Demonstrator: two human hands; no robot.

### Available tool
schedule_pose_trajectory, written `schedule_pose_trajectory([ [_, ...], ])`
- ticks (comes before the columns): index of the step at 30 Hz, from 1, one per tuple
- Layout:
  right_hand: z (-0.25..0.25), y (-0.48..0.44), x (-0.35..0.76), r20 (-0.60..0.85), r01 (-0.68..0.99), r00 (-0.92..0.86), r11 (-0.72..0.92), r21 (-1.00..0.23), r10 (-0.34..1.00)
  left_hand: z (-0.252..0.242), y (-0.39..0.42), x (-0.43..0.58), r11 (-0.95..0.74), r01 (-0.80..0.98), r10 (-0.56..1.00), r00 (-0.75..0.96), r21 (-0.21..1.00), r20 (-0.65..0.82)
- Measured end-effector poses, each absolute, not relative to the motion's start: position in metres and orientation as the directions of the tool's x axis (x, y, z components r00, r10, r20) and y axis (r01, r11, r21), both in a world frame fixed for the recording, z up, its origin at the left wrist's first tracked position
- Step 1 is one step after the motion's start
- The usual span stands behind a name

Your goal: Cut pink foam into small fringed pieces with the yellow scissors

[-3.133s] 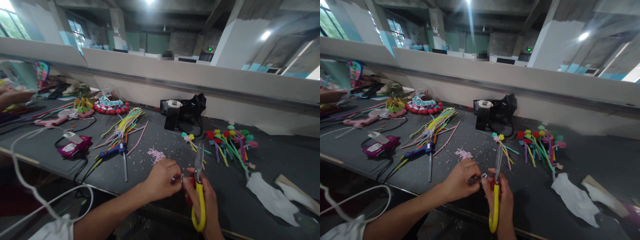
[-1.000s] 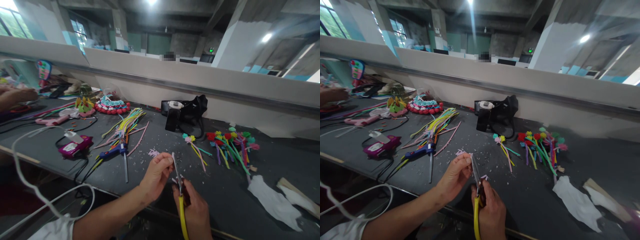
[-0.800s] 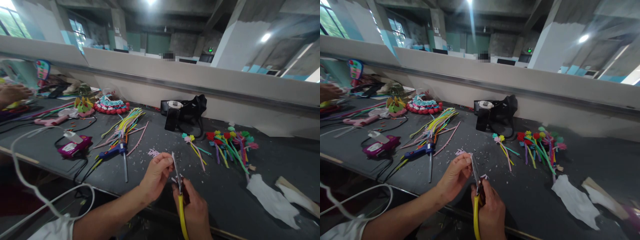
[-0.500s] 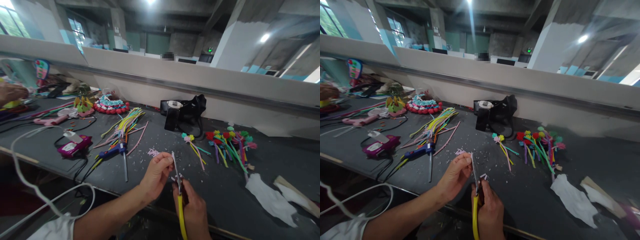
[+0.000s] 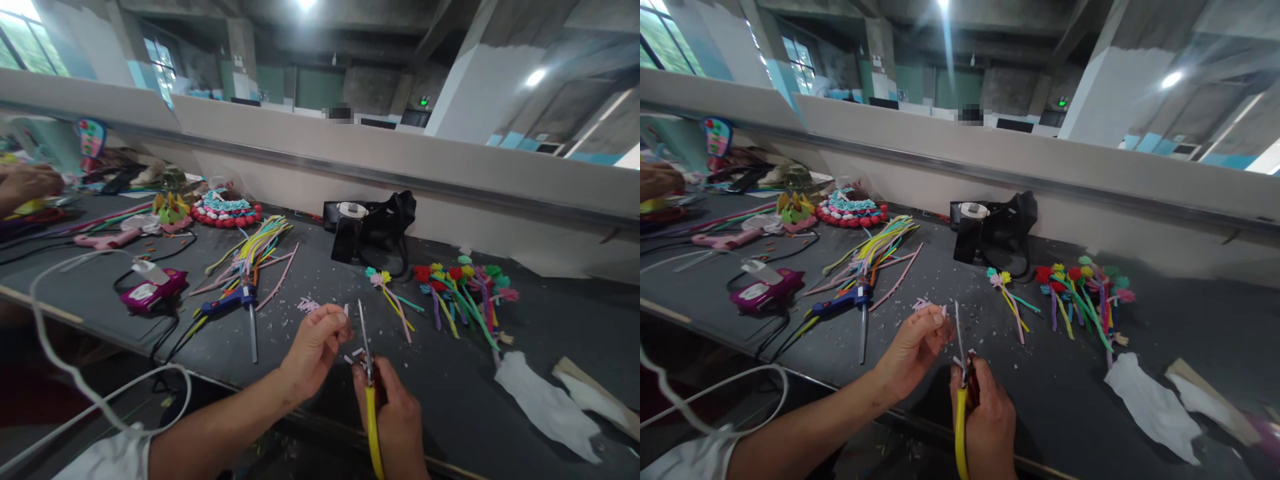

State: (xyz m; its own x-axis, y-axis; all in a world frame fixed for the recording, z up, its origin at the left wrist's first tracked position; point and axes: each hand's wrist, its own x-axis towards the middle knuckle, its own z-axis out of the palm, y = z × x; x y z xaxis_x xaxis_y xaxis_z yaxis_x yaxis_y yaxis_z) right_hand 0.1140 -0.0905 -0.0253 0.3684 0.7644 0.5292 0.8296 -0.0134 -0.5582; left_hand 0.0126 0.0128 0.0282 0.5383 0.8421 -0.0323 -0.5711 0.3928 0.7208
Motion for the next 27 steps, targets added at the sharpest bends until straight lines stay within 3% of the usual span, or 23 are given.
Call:
schedule_pose_trajectory([
  [7, -0.03, -0.092, 0.118, 0.502, 0.832, 0.379, -0.048, -0.553, 0.777, 0.03, 0.013, 0.012, 0.381, -0.528, 0.847, 0.528, 0.759, -0.058],
  [14, -0.032, -0.091, 0.117, 0.529, 0.83, 0.338, 0.017, -0.557, 0.779, 0.033, 0.013, 0.012, 0.43, -0.515, 0.836, 0.538, 0.742, -0.111],
  [20, -0.029, -0.094, 0.117, 0.526, 0.831, 0.347, 0.005, -0.557, 0.777, 0.032, 0.012, 0.012, 0.395, -0.51, 0.831, 0.554, 0.764, -0.06],
  [24, -0.023, -0.092, 0.121, 0.49, 0.783, 0.405, -0.016, -0.622, 0.772, 0.032, 0.01, 0.011, 0.252, -0.393, 0.877, 0.478, 0.884, -0.038],
  [27, -0.015, -0.09, 0.125, 0.436, 0.675, 0.508, -0.029, -0.737, 0.742, 0.031, 0.01, 0.011, 0.006, -0.185, 0.9, 0.43, 0.983, 0.076],
])
